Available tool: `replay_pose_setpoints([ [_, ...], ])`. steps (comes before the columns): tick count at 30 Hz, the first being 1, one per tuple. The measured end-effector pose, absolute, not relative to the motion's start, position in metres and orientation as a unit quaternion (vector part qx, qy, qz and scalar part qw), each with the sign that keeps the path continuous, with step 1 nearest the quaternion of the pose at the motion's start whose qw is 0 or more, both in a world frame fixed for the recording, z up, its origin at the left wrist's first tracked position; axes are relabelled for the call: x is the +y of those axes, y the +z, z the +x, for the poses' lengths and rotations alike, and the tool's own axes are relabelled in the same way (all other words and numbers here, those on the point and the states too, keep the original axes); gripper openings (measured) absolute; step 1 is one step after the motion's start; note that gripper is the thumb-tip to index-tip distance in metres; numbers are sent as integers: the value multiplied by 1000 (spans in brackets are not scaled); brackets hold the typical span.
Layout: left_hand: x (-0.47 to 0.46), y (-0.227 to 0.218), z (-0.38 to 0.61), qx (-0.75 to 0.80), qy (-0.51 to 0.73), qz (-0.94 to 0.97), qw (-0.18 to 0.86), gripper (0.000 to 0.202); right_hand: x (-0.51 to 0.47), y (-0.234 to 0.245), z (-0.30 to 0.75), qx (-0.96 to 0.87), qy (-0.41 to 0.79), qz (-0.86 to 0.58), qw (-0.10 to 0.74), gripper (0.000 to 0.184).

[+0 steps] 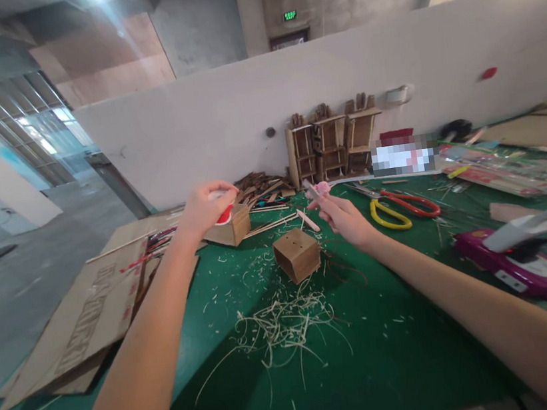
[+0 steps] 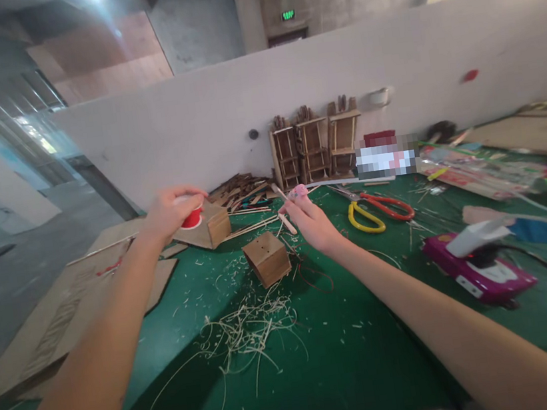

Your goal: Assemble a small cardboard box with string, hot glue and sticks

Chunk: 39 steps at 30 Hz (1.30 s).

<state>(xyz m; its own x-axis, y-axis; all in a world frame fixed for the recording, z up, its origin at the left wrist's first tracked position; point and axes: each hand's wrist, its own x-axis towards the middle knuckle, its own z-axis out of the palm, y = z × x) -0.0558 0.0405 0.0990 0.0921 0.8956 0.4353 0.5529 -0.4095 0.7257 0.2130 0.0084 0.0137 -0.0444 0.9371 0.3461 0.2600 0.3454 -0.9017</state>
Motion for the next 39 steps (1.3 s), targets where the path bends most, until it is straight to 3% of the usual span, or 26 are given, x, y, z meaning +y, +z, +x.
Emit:
replay_pose_setpoints([
  [6,44,103,-63,491,536,629,276,26,7,18,205,-585,467,-450,487,28],
  [18,43,108,-63,509,620,514,304,18,0,10,200,-616,525,-354,469,22],
  [29,48,104,-61,478,609,559,298,30,1,14,199,-653,338,-478,481,22],
  [33,45,104,-61,467,555,618,303,34,-1,12,203,-680,201,-524,472,27],
  [39,31,111,-62,477,436,741,182,50,-5,14,205,-692,99,-587,409,39],
])
